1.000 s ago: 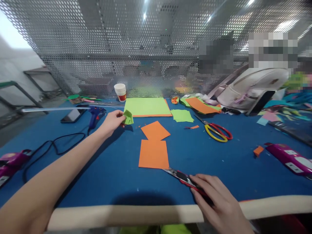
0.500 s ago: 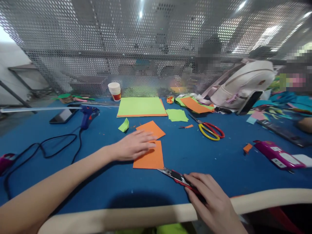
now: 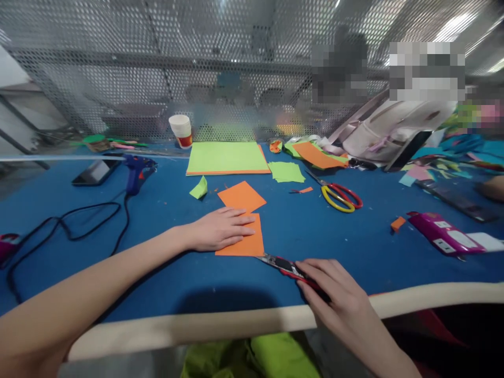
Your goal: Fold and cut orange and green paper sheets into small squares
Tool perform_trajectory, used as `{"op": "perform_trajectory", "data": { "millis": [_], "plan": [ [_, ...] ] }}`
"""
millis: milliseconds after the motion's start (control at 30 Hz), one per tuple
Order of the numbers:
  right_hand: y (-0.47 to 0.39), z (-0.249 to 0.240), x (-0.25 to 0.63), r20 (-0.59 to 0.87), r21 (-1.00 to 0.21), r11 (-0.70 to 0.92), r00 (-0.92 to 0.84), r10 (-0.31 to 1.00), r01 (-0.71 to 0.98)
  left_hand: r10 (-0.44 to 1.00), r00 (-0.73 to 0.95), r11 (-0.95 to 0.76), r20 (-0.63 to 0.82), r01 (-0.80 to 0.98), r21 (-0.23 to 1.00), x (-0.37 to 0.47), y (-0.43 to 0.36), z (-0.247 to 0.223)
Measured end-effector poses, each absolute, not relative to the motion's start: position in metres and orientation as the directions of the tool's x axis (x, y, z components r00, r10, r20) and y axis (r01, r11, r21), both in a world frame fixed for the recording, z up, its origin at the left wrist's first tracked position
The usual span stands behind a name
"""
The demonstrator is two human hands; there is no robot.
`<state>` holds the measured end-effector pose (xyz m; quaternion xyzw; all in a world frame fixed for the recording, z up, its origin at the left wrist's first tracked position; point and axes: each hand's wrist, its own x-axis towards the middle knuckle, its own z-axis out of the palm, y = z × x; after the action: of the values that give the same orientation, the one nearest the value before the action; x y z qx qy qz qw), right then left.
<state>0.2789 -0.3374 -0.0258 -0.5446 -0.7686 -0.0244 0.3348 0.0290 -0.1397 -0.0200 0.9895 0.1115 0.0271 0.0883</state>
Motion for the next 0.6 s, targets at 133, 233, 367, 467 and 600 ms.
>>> {"op": "perform_trajectory", "data": {
  "millis": [133, 233, 367, 467, 600],
  "plan": [
    [-0.340, -0.025, 0.277, 0.508, -0.353, 0.389, -0.175, 0.843, 0.851, 0.234, 0.972, -0.954, -0.003, 0.230, 0.191, 0.030, -0.138, -0.021],
    [-0.341, -0.026, 0.274, 0.507, -0.359, 0.389, -0.173, 0.844, 0.848, 0.236, 0.971, -0.952, -0.027, 0.237, 0.193, 0.031, -0.138, -0.020],
    [-0.342, -0.025, 0.270, 0.503, -0.378, 0.384, -0.161, 0.849, 0.842, 0.239, 0.971, -0.950, -0.026, 0.239, 0.201, 0.031, -0.137, -0.020],
    [-0.345, -0.025, 0.266, 0.509, -0.398, 0.389, -0.153, 0.847, 0.831, 0.237, 0.971, -0.951, -0.021, 0.236, 0.201, 0.031, -0.136, -0.021],
    [-0.353, -0.025, 0.262, 0.522, -0.363, 0.331, -0.104, 0.846, 0.871, 0.222, 0.975, -0.961, -0.031, 0.224, 0.163, 0.031, -0.136, -0.021]
  ]
}}
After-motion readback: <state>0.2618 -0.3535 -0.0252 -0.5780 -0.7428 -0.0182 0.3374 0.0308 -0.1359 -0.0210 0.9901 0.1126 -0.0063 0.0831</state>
